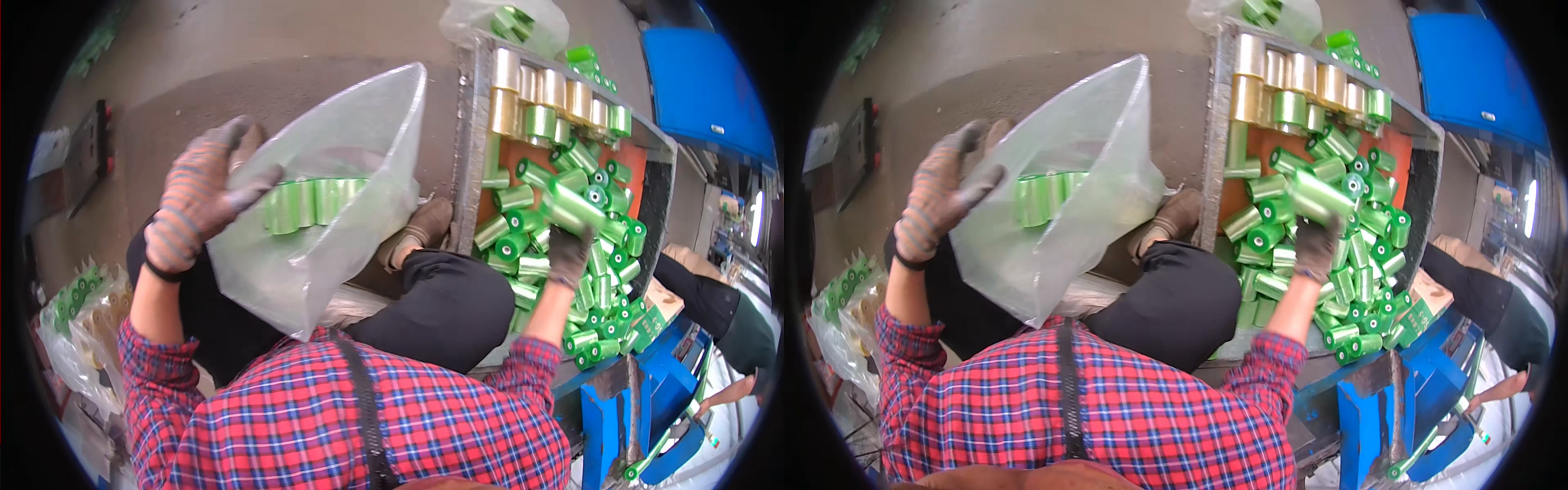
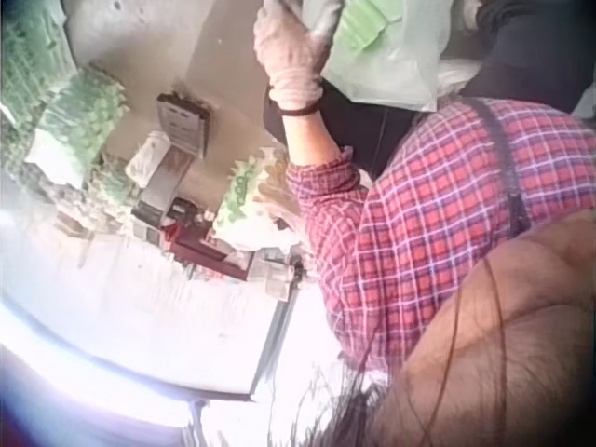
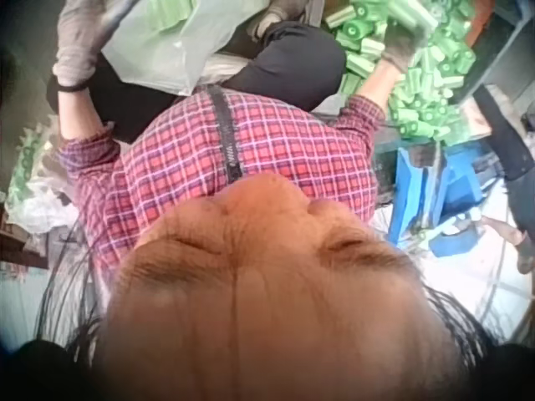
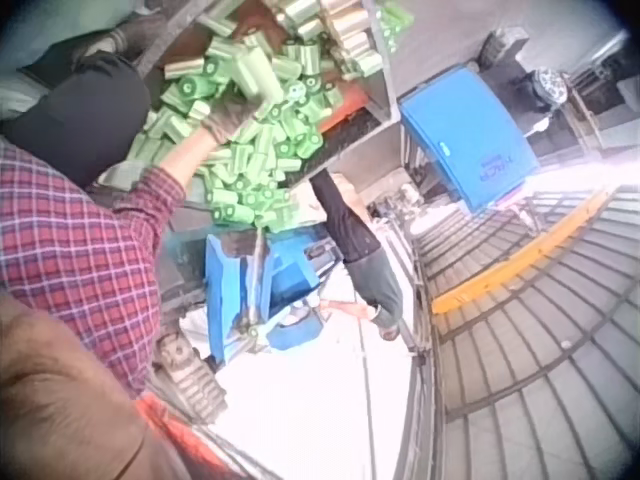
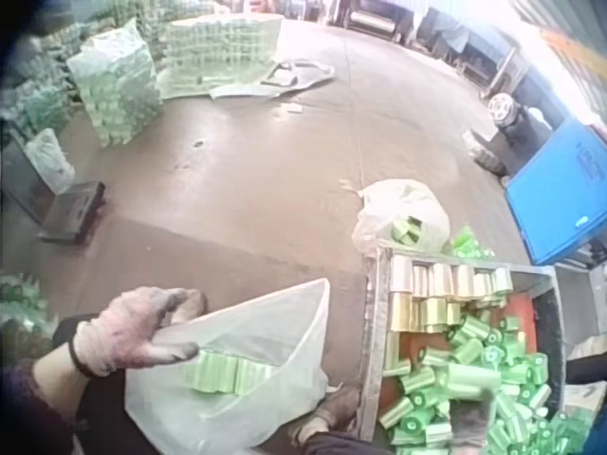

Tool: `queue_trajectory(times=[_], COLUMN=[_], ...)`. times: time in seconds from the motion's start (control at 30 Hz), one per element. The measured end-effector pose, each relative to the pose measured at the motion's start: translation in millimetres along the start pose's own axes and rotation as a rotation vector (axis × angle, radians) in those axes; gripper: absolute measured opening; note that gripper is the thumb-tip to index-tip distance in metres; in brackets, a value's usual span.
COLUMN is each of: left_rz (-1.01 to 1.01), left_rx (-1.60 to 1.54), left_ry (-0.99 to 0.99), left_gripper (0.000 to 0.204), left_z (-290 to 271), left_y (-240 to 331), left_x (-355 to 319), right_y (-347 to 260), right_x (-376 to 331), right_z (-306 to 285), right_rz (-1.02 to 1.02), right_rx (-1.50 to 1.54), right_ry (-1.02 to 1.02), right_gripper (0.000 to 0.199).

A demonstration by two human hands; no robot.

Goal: Packing rolls of green plastic film into a transparent bag.

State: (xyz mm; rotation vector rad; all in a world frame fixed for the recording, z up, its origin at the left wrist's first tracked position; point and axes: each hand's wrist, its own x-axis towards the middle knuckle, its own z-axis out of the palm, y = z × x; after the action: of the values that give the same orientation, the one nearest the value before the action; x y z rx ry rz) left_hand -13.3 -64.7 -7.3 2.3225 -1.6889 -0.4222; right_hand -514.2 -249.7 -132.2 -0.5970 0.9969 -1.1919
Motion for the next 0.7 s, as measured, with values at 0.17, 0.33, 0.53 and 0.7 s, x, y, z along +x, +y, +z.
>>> queue_trajectory(times=[0.17, 0.33, 0.53, 0.7], left_rz=[-0.180, -0.094, 0.022, 0.199], left_rx=[0.155, 0.166, 0.116, -0.058], left_ry=[-0.387, -0.224, -0.197, 0.207], left_gripper=[0.037, 0.016, 0.013, 0.017], left_z=[-4.6, 2.7, 0.9, -0.4], left_y=[-6.1, -23.6, -24.3, -34.1], left_x=[-3.5, -24.3, -21.3, -30.3], right_y=[-59.5, 52.5, 290.6, 324.6], right_x=[-75.7, -146.7, -112.9, -115.1], right_z=[153.2, 324.4, 262.2, 237.8], right_rz=[0.147, 0.559, 0.383, 0.156], right_rx=[0.141, -0.513, -1.529, -1.656], right_ry=[-0.443, -0.390, -0.156, -0.406], right_gripper=[0.071, 0.054, 0.081, 0.063])
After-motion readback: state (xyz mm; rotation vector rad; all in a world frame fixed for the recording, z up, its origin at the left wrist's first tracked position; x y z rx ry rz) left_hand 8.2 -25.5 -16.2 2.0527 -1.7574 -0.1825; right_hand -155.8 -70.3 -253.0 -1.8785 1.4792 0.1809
